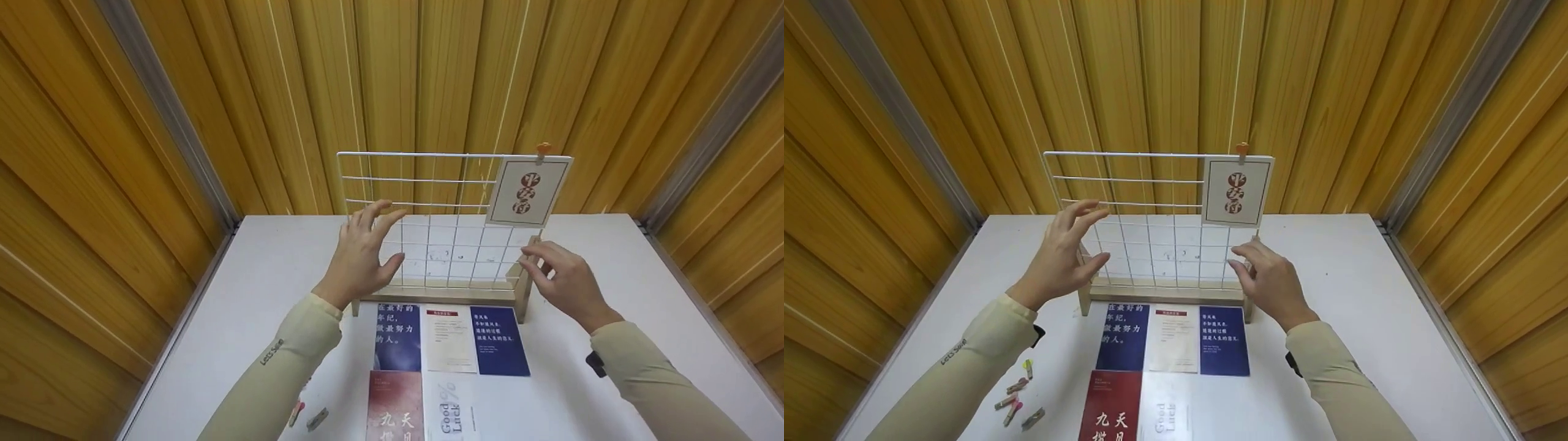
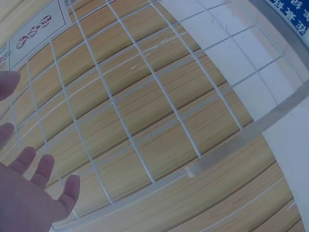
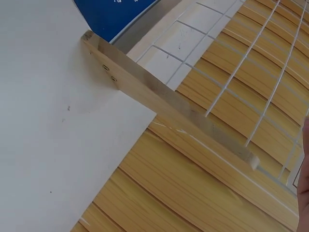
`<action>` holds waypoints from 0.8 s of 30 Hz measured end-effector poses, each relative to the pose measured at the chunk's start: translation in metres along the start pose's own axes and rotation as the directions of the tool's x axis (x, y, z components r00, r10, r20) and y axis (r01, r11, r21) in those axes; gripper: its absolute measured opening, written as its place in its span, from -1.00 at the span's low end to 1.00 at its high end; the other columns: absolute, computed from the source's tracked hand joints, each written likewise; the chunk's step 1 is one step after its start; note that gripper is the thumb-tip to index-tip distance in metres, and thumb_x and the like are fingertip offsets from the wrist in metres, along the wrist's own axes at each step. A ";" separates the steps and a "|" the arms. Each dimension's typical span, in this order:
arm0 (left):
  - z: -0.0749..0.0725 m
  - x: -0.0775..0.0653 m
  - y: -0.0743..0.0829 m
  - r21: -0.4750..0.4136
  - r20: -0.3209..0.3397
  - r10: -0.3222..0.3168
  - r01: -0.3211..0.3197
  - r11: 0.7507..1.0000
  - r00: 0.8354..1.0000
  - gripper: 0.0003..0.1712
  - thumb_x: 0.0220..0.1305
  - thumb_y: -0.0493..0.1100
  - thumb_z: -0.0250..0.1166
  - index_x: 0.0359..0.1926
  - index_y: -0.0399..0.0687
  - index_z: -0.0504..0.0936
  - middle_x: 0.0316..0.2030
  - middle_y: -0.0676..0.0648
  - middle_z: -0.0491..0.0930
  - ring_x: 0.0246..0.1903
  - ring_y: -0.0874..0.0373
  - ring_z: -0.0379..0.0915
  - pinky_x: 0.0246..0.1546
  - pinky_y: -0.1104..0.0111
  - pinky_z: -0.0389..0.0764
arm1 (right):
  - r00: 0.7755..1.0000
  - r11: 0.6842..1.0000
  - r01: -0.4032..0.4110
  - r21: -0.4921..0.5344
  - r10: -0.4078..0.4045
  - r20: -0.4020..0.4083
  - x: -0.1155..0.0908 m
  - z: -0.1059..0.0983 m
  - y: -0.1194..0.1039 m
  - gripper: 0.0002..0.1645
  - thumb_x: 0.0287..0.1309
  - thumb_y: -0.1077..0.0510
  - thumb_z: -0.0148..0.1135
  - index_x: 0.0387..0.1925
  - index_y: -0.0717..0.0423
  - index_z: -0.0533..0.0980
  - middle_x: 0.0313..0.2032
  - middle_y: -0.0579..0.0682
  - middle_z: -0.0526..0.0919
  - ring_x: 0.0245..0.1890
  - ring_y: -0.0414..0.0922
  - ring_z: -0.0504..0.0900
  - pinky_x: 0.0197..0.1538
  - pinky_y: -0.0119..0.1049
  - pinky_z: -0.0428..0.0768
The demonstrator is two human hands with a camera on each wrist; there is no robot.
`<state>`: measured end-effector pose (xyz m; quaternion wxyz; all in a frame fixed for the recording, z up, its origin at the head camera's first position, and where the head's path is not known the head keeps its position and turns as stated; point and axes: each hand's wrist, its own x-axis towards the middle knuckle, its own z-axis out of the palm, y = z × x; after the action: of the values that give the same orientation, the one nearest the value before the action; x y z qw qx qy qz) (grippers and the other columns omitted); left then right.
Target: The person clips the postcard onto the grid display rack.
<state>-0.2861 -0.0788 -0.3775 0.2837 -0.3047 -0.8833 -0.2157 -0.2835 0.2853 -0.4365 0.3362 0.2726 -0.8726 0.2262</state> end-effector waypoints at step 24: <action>0.003 -0.097 -0.032 0.001 0.321 -0.302 0.319 0.948 0.898 -0.22 0.09 -0.08 0.49 0.34 0.03 0.41 0.14 -0.07 0.45 -0.08 0.04 0.53 -0.23 0.15 0.62 | 0.965 0.990 -0.135 0.048 0.120 0.234 -0.025 0.032 -0.002 -0.66 0.18 0.26 0.38 0.00 0.23 0.60 -0.21 0.05 0.68 -0.44 -0.18 0.50 -0.37 -0.27 0.59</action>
<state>-0.2444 -0.1407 -0.4478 0.0921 -0.1980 -0.9486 -0.2290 -0.2818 0.2736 -0.4751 0.2088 0.2509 -0.9138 0.2418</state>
